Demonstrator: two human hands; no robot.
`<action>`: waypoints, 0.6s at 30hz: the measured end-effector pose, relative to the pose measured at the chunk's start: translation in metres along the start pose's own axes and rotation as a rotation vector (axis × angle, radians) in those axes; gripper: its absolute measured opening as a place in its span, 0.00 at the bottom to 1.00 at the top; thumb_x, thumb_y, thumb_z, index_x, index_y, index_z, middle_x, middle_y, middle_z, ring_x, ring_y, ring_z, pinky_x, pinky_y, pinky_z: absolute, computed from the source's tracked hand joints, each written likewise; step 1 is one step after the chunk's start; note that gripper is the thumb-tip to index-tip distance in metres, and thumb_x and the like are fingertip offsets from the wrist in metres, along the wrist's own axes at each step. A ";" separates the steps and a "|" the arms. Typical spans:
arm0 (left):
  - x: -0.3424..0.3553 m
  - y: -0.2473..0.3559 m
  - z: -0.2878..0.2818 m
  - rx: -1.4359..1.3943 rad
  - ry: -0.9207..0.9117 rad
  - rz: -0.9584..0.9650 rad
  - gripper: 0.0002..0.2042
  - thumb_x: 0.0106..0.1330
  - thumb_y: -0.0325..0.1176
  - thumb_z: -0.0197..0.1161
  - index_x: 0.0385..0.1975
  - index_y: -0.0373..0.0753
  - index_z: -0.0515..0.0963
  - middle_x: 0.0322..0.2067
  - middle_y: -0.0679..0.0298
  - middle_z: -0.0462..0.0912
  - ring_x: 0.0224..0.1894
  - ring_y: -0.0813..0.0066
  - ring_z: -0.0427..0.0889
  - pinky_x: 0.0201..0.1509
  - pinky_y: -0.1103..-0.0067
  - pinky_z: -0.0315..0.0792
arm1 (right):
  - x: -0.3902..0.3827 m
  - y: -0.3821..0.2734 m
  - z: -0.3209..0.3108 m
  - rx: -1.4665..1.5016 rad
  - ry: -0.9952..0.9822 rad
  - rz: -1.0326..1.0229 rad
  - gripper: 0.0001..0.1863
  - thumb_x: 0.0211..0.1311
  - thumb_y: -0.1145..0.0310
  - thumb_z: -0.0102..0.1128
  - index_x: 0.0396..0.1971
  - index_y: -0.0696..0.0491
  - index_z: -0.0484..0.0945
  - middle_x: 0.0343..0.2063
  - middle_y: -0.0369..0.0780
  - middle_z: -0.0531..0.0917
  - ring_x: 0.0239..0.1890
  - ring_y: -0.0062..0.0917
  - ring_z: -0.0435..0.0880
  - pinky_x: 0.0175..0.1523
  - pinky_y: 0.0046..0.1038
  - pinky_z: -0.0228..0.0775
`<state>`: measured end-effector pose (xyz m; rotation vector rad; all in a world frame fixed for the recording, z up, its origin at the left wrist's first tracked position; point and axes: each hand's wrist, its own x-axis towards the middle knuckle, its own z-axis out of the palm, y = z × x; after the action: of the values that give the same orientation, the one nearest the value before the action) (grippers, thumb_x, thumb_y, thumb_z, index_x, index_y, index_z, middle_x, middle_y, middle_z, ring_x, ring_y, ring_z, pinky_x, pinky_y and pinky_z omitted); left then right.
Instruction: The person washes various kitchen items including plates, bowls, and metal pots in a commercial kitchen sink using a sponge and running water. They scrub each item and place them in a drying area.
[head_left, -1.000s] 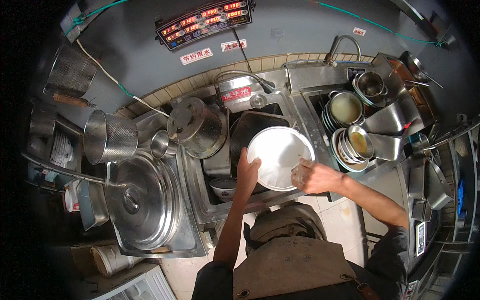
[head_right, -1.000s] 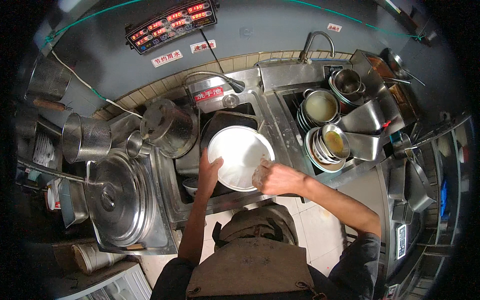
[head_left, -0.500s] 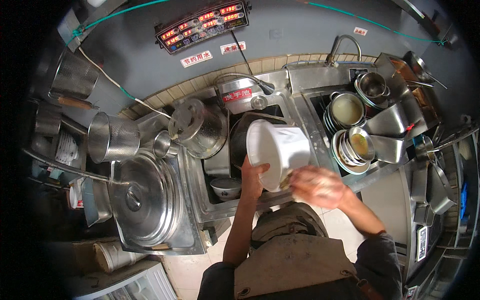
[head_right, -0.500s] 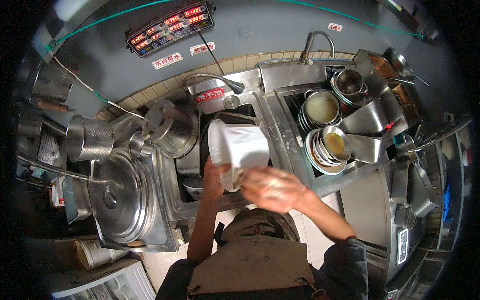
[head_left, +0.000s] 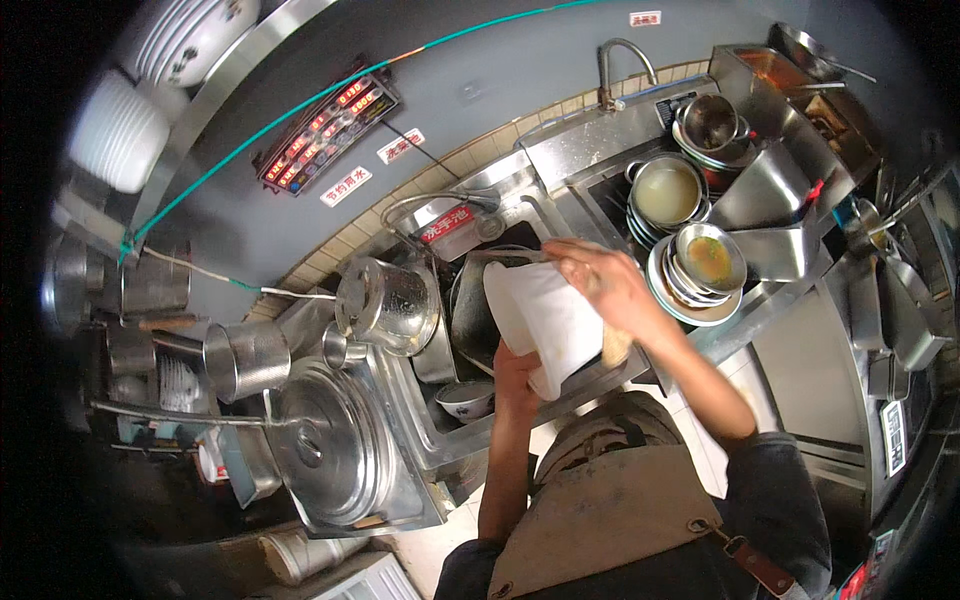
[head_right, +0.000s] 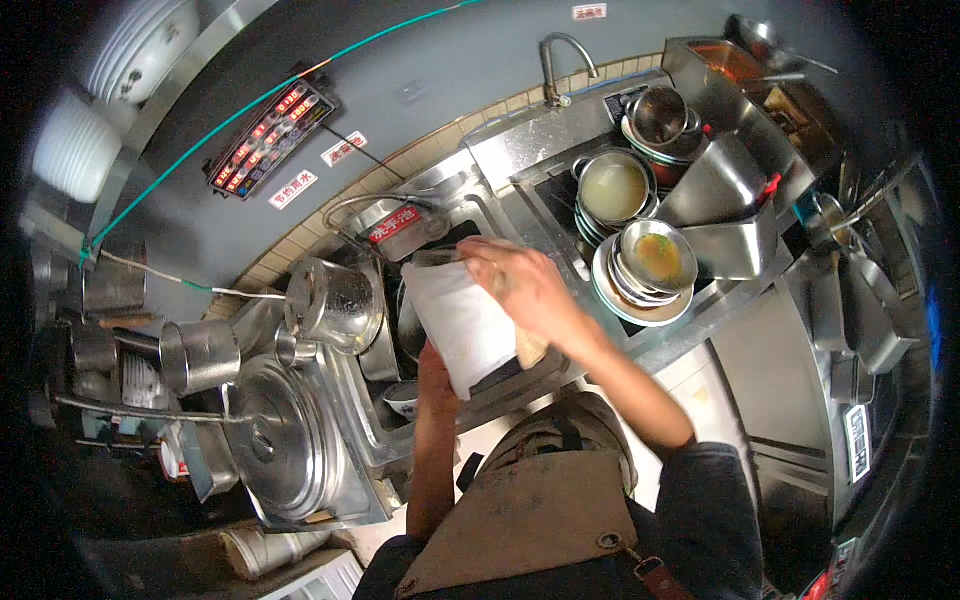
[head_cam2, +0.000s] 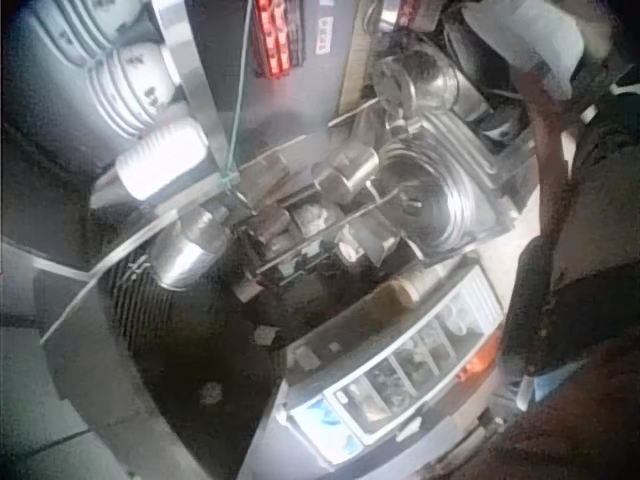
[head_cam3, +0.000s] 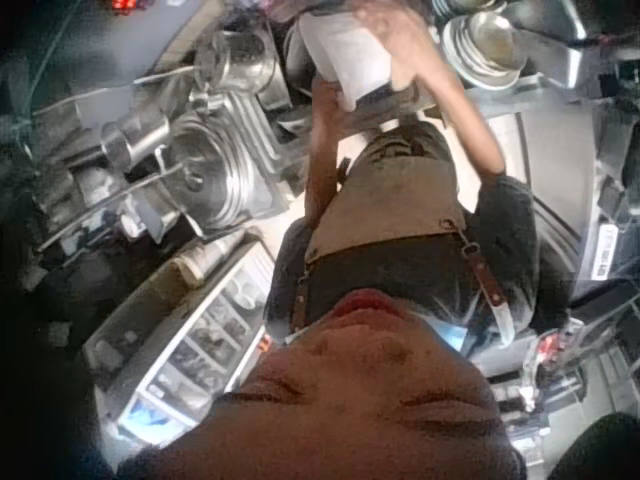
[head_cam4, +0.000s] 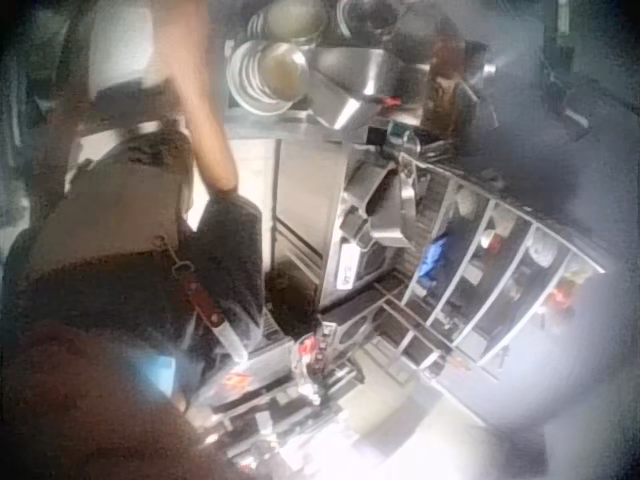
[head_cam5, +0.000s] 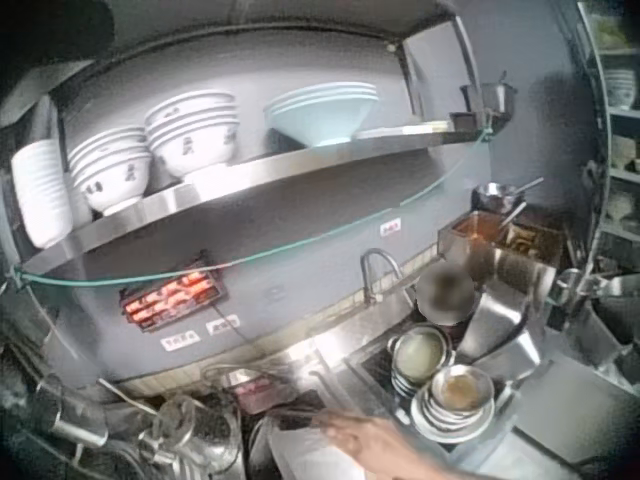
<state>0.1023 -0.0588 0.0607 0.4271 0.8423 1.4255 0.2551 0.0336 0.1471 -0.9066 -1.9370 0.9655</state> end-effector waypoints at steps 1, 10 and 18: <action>0.000 0.003 0.007 0.003 0.007 -0.024 0.21 0.59 0.25 0.51 0.54 0.35 0.62 0.47 0.58 0.73 0.46 0.67 0.76 0.47 0.72 0.73 | 0.009 0.006 -0.011 0.215 -0.128 0.035 0.22 0.65 0.57 0.41 0.45 0.60 0.74 0.46 0.45 0.77 0.50 0.32 0.74 0.57 0.29 0.62; 0.048 -0.062 0.001 -0.286 -0.017 -0.057 0.16 0.64 0.34 0.48 0.50 0.34 0.66 0.42 0.58 0.76 0.39 0.66 0.78 0.42 0.72 0.74 | 0.025 0.134 0.020 0.809 -0.029 0.478 0.28 0.64 0.50 0.41 0.48 0.60 0.72 0.49 0.45 0.75 0.50 0.27 0.73 0.55 0.23 0.60; 0.059 -0.101 -0.011 -0.120 0.226 0.023 0.16 0.66 0.36 0.47 0.48 0.34 0.68 0.40 0.58 0.77 0.37 0.66 0.79 0.41 0.74 0.74 | 0.002 0.172 0.019 0.828 0.003 0.726 0.27 0.66 0.49 0.35 0.48 0.56 0.72 0.46 0.42 0.76 0.49 0.29 0.74 0.54 0.28 0.63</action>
<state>0.1596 -0.0185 -0.0335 0.1867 0.9290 1.5561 0.2806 0.1082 -0.0072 -1.0790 -0.9785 1.9669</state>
